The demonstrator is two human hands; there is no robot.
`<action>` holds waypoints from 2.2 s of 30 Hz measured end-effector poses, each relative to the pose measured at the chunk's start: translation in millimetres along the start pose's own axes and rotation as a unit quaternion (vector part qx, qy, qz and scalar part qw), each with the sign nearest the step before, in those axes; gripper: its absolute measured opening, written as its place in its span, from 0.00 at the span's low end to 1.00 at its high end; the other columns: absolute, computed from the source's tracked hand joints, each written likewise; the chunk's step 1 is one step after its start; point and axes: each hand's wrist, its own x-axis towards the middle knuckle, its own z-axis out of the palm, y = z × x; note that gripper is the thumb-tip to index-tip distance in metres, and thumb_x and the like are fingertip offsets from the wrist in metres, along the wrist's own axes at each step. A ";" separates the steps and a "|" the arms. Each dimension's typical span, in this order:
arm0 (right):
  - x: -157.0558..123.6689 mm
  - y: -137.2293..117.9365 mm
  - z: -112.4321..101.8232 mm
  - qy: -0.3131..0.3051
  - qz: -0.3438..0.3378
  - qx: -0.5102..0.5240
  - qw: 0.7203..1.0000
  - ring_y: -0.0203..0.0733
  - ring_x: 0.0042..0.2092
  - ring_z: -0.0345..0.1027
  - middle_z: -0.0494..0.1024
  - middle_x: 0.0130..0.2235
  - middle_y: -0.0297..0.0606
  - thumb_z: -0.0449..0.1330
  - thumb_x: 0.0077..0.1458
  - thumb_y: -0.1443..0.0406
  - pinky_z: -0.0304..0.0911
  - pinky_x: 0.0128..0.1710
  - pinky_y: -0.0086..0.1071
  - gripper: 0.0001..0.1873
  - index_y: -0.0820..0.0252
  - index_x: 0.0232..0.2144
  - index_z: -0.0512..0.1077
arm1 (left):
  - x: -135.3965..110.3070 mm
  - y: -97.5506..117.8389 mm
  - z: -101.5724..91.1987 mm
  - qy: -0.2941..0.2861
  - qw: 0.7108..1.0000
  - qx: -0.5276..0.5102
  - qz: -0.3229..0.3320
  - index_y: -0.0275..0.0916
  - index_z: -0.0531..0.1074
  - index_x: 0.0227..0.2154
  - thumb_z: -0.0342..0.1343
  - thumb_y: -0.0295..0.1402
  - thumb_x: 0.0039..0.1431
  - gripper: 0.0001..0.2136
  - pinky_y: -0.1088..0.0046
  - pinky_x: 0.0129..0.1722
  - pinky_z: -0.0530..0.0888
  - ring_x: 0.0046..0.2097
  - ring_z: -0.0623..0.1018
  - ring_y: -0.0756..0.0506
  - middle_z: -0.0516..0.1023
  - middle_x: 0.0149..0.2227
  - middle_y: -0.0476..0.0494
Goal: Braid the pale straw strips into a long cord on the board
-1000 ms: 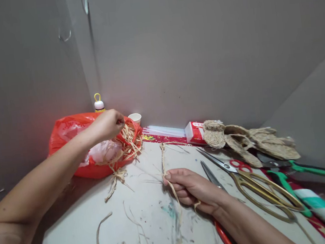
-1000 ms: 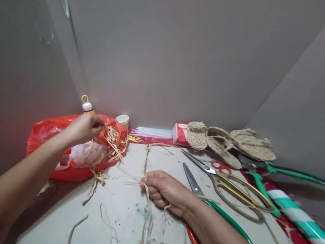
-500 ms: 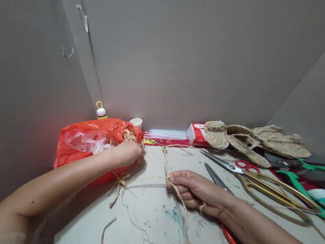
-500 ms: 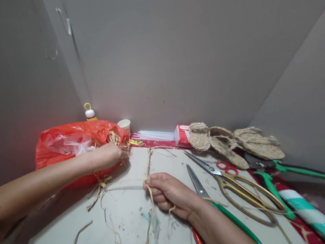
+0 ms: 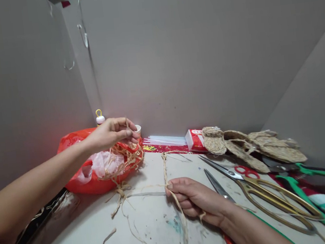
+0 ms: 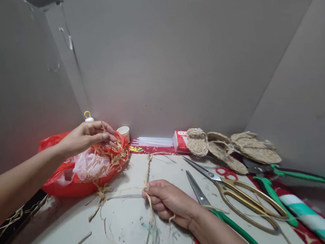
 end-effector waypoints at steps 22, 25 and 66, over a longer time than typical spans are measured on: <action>-0.9 -2.5 3.9 -0.005 -0.008 -0.002 1.000 0.22 0.17 0.29 0.46 0.16 0.17 0.64 0.46 0.62 0.26 0.13 0.20 0.15 0.61 0.22 0.62 | -10.4 69.8 -7.3 0.263 0.924 0.075 0.267 0.37 0.73 0.34 0.60 0.25 0.53 0.05 0.74 0.30 0.70 0.26 0.74 0.54 0.76 0.25 0.53; -2.1 -3.4 5.1 -0.003 -0.006 0.000 1.000 0.22 0.17 0.29 0.46 0.16 0.17 0.65 0.46 0.61 0.26 0.13 0.20 0.15 0.61 0.22 0.62 | -20.5 36.9 28.8 0.067 0.997 0.021 0.040 0.36 0.70 0.29 0.57 0.28 0.54 0.02 0.76 0.25 0.67 0.23 0.71 0.54 0.74 0.23 0.51; -1.9 -2.4 3.2 0.026 0.040 -0.004 0.999 0.22 0.18 0.31 0.47 0.17 0.19 0.66 0.47 0.61 0.29 0.13 0.19 0.16 0.62 0.22 0.63 | -26.4 -84.9 102.6 -0.157 0.957 0.237 0.052 0.34 0.70 0.32 0.47 0.26 0.57 0.07 0.77 0.32 0.65 0.31 0.70 0.50 0.75 0.31 0.44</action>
